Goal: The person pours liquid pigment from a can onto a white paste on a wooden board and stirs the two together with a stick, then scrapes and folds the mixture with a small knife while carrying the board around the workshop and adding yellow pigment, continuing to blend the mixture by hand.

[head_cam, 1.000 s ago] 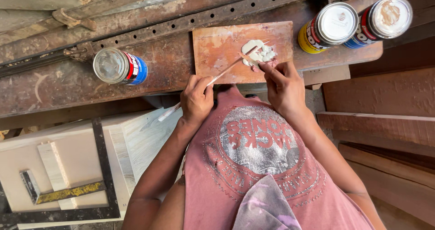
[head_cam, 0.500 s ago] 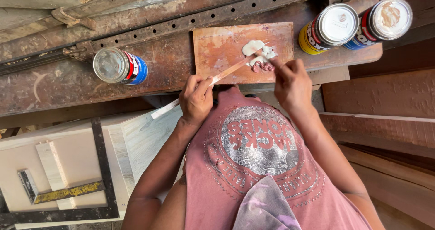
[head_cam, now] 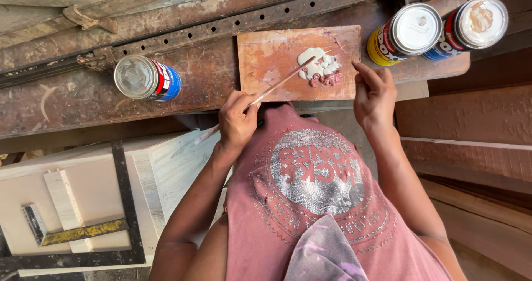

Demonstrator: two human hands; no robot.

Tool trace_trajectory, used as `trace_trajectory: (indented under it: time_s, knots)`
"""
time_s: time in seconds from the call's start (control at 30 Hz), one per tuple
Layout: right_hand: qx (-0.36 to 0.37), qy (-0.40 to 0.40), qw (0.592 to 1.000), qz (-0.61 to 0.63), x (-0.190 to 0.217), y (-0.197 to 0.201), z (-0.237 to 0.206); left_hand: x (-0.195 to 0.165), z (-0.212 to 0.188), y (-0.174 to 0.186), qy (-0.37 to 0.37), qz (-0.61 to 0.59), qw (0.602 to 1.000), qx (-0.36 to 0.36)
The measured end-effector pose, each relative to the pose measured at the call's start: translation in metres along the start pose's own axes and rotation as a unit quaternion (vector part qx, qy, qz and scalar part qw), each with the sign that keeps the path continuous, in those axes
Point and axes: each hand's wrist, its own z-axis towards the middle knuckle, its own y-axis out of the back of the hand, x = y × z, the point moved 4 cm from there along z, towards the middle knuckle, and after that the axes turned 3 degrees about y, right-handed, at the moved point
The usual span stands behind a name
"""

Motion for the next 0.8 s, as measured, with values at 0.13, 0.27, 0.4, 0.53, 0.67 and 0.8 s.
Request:
trace_trajectory:
  time_s: [0.13, 0.27, 0.4, 0.53, 0.67, 0.8]
  knots:
    - [0.050, -0.015, 0.998, 0.040, -0.005, -0.006, -0.004, 0.005, -0.001, -0.002, 0.016, -0.022, 0.999, 0.020]
    - [0.052, -0.048, 0.997, -0.008, -0.029, -0.018, -0.010, 0.006, -0.001, -0.003, 0.014, -0.073, 0.997, 0.034]
    - [0.032, -0.072, 0.993, -0.086, -0.078, -0.006, -0.014, 0.016, 0.001, -0.001, 0.095, -0.041, 0.994, 0.033]
    - [0.059, -0.088, 0.987, -0.119, -0.095, 0.002, -0.034, 0.030, -0.003, -0.005, 0.174, -0.043, 0.983, 0.047]
    - [0.050, -0.102, 0.992, -0.062, -0.071, 0.002, -0.040, 0.034, -0.006, -0.009, 0.120, -0.035, 0.992, 0.034]
    - [0.026, -0.110, 0.993, 0.033, -0.038, 0.001, -0.032, 0.042, -0.004, -0.016, 0.136, -0.047, 0.987, 0.068]
